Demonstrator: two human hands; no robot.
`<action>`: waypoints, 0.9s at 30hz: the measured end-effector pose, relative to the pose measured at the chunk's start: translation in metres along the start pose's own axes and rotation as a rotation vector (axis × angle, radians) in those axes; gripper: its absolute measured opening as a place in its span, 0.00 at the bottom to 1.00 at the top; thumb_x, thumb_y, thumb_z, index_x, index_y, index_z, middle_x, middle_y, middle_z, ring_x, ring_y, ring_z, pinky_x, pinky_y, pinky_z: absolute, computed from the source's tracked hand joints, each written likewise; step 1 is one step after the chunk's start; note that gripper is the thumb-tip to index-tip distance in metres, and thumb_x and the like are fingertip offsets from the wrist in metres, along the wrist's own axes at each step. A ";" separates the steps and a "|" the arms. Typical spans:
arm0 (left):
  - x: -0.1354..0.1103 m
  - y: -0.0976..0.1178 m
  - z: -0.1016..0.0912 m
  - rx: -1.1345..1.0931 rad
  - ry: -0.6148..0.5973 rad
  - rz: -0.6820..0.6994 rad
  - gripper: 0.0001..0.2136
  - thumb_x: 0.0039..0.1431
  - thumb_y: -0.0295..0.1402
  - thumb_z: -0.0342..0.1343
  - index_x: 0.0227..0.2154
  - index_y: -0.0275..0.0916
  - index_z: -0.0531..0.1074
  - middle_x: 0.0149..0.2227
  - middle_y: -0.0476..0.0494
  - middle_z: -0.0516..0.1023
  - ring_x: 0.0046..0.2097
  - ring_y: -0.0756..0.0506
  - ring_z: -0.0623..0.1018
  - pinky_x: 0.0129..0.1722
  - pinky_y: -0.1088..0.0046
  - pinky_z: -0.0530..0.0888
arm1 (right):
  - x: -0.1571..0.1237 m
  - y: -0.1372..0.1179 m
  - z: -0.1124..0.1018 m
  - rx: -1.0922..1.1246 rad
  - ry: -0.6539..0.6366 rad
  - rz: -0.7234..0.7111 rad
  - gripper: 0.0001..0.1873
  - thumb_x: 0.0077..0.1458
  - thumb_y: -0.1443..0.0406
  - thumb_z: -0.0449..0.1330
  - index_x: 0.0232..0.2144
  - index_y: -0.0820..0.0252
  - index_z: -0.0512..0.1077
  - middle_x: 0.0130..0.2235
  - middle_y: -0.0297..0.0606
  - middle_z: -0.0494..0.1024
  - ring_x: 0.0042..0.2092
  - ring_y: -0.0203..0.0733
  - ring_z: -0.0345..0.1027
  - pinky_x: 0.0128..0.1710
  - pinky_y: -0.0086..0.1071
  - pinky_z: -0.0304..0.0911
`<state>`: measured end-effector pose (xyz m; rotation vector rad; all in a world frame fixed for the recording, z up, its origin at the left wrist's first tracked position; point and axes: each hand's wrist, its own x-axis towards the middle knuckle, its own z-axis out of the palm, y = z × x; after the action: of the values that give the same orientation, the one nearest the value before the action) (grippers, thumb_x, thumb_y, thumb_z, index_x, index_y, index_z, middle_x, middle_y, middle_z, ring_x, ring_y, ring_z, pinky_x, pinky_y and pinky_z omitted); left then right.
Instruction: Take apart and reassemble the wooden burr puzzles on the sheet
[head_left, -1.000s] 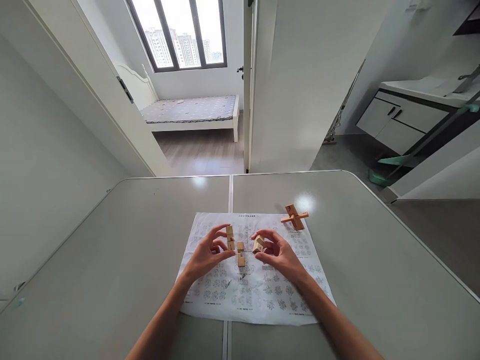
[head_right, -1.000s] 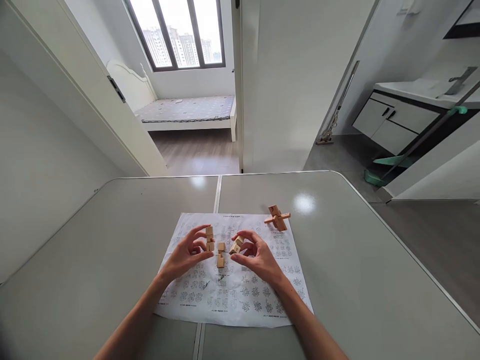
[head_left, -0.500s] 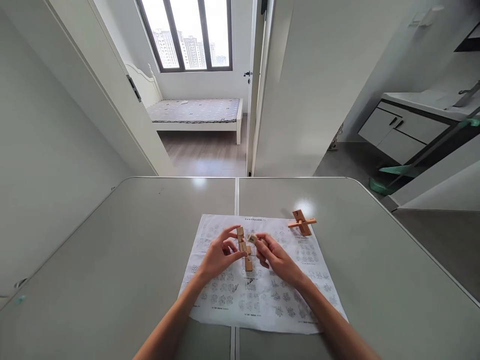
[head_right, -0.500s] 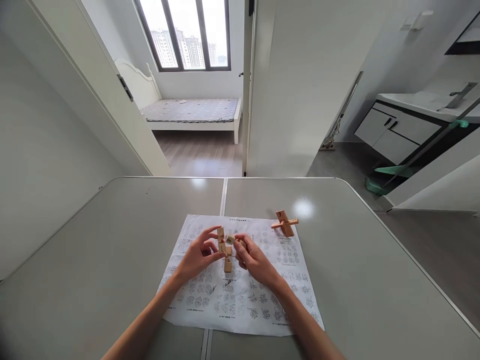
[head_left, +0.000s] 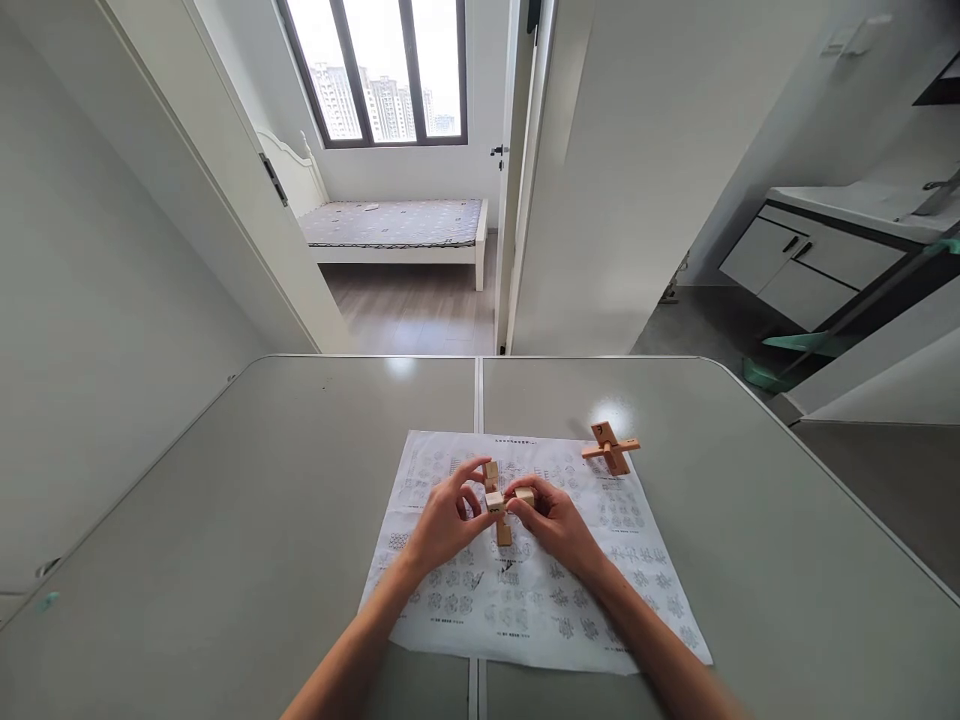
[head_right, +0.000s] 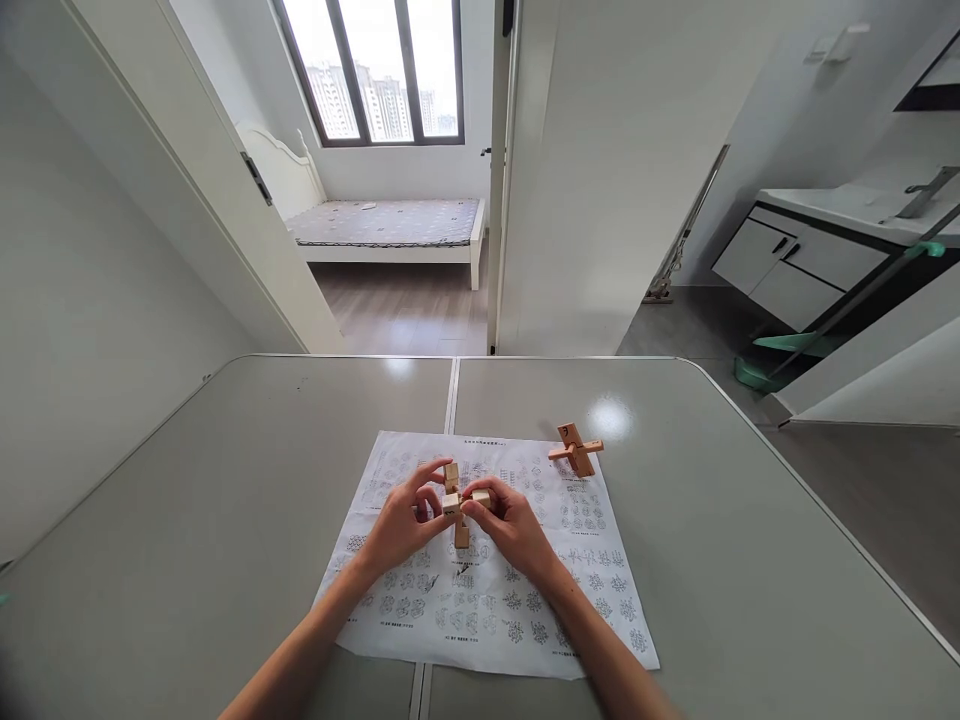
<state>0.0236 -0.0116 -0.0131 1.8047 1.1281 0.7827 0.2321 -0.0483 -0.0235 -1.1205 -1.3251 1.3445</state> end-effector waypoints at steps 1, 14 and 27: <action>-0.001 0.000 0.000 0.010 0.000 0.009 0.29 0.58 0.36 0.67 0.62 0.51 0.67 0.49 0.47 0.79 0.28 0.53 0.76 0.27 0.77 0.73 | 0.000 0.000 0.000 0.014 -0.009 0.007 0.22 0.62 0.44 0.63 0.41 0.57 0.74 0.24 0.24 0.58 0.25 0.34 0.49 0.24 0.29 0.48; -0.006 -0.006 0.006 0.154 -0.002 0.158 0.30 0.58 0.35 0.66 0.63 0.51 0.67 0.48 0.48 0.82 0.27 0.54 0.77 0.27 0.78 0.77 | 0.001 0.006 0.003 0.183 -0.023 -0.008 0.22 0.67 0.45 0.58 0.46 0.56 0.64 0.23 0.24 0.69 0.20 0.30 0.50 0.21 0.27 0.47; -0.011 -0.003 0.009 0.360 0.030 0.416 0.25 0.64 0.30 0.63 0.62 0.51 0.67 0.50 0.49 0.84 0.26 0.55 0.77 0.33 0.77 0.77 | -0.001 0.000 0.001 0.215 -0.055 0.031 0.24 0.66 0.43 0.58 0.44 0.57 0.66 0.14 0.18 0.62 0.16 0.30 0.45 0.19 0.26 0.45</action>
<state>0.0260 -0.0236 -0.0203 2.3854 0.9666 0.8862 0.2311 -0.0490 -0.0230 -0.9671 -1.1747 1.5113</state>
